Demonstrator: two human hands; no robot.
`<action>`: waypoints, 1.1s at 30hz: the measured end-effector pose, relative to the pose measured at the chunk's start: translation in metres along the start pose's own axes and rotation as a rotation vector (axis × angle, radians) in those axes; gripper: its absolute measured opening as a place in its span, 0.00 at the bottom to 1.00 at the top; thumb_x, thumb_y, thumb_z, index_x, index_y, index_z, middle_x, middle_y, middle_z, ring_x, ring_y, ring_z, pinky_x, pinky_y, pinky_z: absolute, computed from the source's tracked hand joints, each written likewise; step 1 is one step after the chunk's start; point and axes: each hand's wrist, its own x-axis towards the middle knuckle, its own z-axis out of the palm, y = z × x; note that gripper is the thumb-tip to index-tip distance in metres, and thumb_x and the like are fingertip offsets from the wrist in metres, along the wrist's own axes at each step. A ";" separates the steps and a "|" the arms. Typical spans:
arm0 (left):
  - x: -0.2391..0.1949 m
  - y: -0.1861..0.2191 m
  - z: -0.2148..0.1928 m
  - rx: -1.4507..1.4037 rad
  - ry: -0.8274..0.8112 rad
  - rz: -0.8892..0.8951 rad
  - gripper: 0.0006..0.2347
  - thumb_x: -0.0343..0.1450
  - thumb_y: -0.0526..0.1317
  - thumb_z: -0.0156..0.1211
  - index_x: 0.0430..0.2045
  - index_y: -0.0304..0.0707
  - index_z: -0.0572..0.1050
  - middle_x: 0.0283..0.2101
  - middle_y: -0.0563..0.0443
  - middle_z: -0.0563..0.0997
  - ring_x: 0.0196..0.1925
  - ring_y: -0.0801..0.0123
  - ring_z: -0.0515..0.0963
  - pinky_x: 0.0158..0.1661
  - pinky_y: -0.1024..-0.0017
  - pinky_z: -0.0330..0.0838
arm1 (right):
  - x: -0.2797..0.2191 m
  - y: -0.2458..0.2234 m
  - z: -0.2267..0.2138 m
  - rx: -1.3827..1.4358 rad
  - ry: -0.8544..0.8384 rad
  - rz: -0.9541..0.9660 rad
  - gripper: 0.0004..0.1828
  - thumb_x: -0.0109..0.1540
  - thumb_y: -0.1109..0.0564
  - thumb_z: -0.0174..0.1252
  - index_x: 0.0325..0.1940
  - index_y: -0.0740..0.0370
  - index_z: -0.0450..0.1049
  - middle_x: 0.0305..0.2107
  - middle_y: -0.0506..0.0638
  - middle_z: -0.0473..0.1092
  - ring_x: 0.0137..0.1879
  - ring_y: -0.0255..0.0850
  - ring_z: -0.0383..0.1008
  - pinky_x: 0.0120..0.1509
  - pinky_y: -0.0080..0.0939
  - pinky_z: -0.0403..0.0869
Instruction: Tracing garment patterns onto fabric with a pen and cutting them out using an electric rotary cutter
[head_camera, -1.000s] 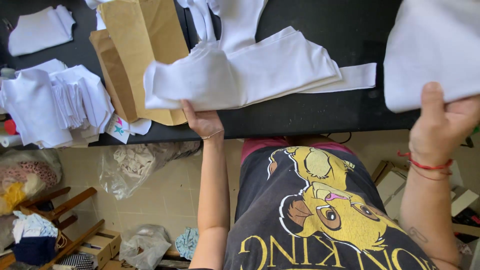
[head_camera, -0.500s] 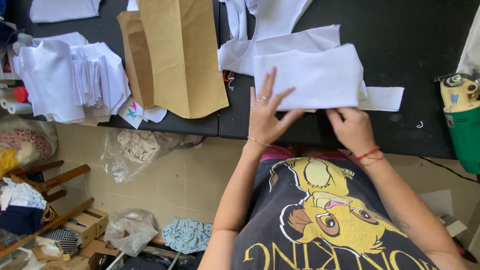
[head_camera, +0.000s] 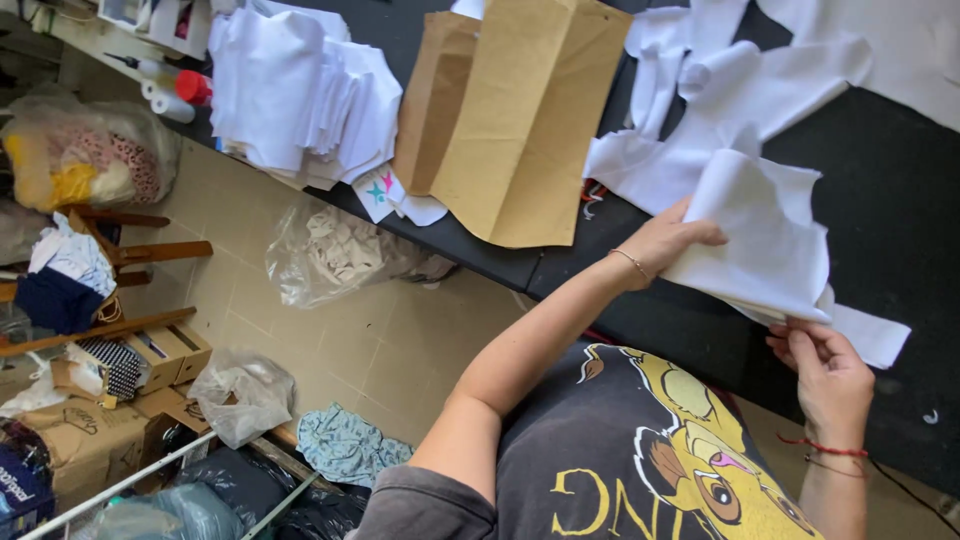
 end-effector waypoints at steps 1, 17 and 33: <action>-0.005 0.012 -0.010 -0.003 0.014 0.013 0.22 0.50 0.42 0.53 0.38 0.37 0.65 0.32 0.45 0.71 0.30 0.65 0.70 0.29 0.73 0.64 | -0.002 -0.006 0.006 -0.001 -0.016 -0.010 0.06 0.65 0.63 0.45 0.44 0.68 0.64 0.37 0.56 0.67 0.39 0.38 0.68 0.47 0.28 0.69; -0.065 0.276 -0.412 0.965 0.675 0.524 0.20 0.50 0.41 0.55 0.35 0.43 0.65 0.35 0.49 0.70 0.36 0.66 0.67 0.35 0.73 0.62 | 0.014 -0.067 0.118 -0.152 0.011 0.050 0.10 0.63 0.66 0.44 0.48 0.73 0.63 0.38 0.62 0.66 0.43 0.44 0.67 0.48 0.34 0.66; 0.036 0.182 -0.257 1.165 0.311 0.708 0.11 0.59 0.44 0.63 0.33 0.57 0.72 0.20 0.55 0.70 0.24 0.63 0.73 0.29 0.67 0.65 | -0.031 -0.090 0.193 -0.177 0.096 0.099 0.14 0.53 0.62 0.53 0.44 0.58 0.72 0.34 0.52 0.73 0.40 0.42 0.74 0.43 0.38 0.72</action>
